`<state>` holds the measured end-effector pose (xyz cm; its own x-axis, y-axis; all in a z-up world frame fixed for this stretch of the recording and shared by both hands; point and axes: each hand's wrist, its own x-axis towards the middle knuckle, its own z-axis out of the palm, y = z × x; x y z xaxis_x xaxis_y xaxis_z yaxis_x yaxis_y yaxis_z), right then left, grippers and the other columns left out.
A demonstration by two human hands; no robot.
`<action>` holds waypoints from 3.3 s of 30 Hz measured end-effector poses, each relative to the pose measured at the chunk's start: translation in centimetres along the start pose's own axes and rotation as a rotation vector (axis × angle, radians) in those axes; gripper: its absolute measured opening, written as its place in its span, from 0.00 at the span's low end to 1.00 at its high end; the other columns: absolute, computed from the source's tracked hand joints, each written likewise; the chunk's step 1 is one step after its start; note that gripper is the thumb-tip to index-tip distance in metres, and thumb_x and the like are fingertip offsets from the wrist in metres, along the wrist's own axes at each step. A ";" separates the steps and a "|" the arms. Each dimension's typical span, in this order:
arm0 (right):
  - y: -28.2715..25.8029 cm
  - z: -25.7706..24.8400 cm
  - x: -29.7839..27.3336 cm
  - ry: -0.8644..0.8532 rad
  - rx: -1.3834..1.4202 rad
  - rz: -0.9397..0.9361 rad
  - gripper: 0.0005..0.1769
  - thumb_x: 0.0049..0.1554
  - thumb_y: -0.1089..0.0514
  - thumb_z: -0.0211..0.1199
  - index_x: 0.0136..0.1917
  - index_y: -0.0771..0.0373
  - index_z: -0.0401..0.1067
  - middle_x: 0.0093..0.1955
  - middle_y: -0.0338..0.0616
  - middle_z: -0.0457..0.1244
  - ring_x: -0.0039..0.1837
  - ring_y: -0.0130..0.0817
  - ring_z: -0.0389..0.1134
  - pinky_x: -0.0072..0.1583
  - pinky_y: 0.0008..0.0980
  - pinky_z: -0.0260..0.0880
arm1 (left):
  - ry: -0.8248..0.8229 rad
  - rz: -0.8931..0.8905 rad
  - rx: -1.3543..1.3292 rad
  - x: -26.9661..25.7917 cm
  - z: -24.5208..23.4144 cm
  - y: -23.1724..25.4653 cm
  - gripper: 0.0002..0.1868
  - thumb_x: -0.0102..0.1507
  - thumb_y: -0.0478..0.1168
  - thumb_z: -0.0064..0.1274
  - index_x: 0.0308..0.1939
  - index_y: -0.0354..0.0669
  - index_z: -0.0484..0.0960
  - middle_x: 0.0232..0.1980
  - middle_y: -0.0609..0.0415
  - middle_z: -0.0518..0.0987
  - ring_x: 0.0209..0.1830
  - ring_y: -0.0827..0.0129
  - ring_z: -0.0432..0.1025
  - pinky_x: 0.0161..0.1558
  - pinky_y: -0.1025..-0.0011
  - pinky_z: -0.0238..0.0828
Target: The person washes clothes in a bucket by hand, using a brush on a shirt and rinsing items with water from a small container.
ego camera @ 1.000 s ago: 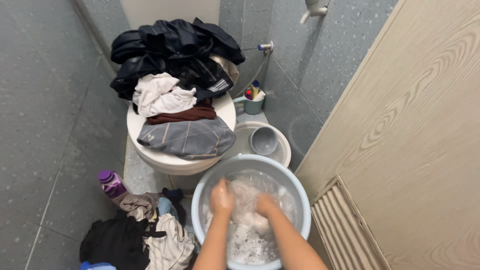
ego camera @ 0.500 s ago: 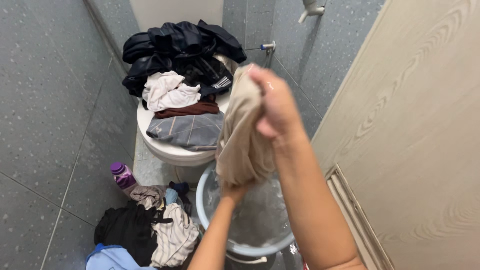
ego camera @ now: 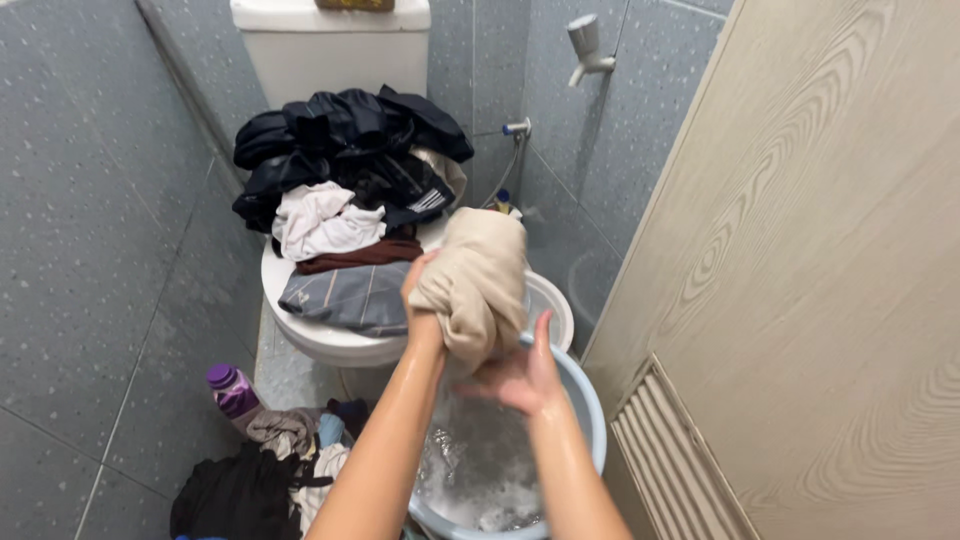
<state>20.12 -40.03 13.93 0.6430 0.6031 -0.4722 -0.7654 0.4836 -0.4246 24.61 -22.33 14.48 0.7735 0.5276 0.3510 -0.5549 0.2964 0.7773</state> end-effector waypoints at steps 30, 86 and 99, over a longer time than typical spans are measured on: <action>-6.8 9.7 10.3 -0.373 -0.133 -0.673 0.31 0.63 0.46 0.48 0.71 0.70 0.65 0.67 0.54 0.65 0.66 0.44 0.69 0.69 0.41 0.68 | -0.090 -0.243 0.755 10.2 -5.9 17.0 0.54 0.62 0.48 0.59 0.77 0.38 0.35 0.73 0.39 0.61 0.69 0.49 0.66 0.62 0.57 0.71; 13.2 5.0 7.6 -0.954 -1.571 -0.284 0.63 0.46 0.54 0.79 0.81 0.62 0.40 0.75 0.57 0.49 0.67 0.44 0.62 0.64 0.39 0.65 | 0.224 -0.153 0.431 -5.2 -15.9 29.7 0.21 0.60 0.39 0.50 0.55 0.35 0.78 0.48 0.51 0.83 0.44 0.65 0.79 0.46 0.65 0.78; -11.8 -1.0 2.8 -0.474 -1.680 -0.397 0.35 0.46 0.51 0.72 0.65 0.68 0.73 0.62 0.49 0.70 0.62 0.35 0.69 0.64 0.36 0.71 | -0.202 -0.195 0.330 -4.4 -1.6 16.9 0.29 0.57 0.43 0.58 0.62 0.40 0.74 0.54 0.48 0.82 0.53 0.64 0.76 0.56 0.67 0.73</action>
<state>30.93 -44.65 16.85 0.4692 0.8820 -0.0445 0.4585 -0.2864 -0.8413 11.31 -18.38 25.23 0.9169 0.3111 0.2502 -0.2898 0.0876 0.9531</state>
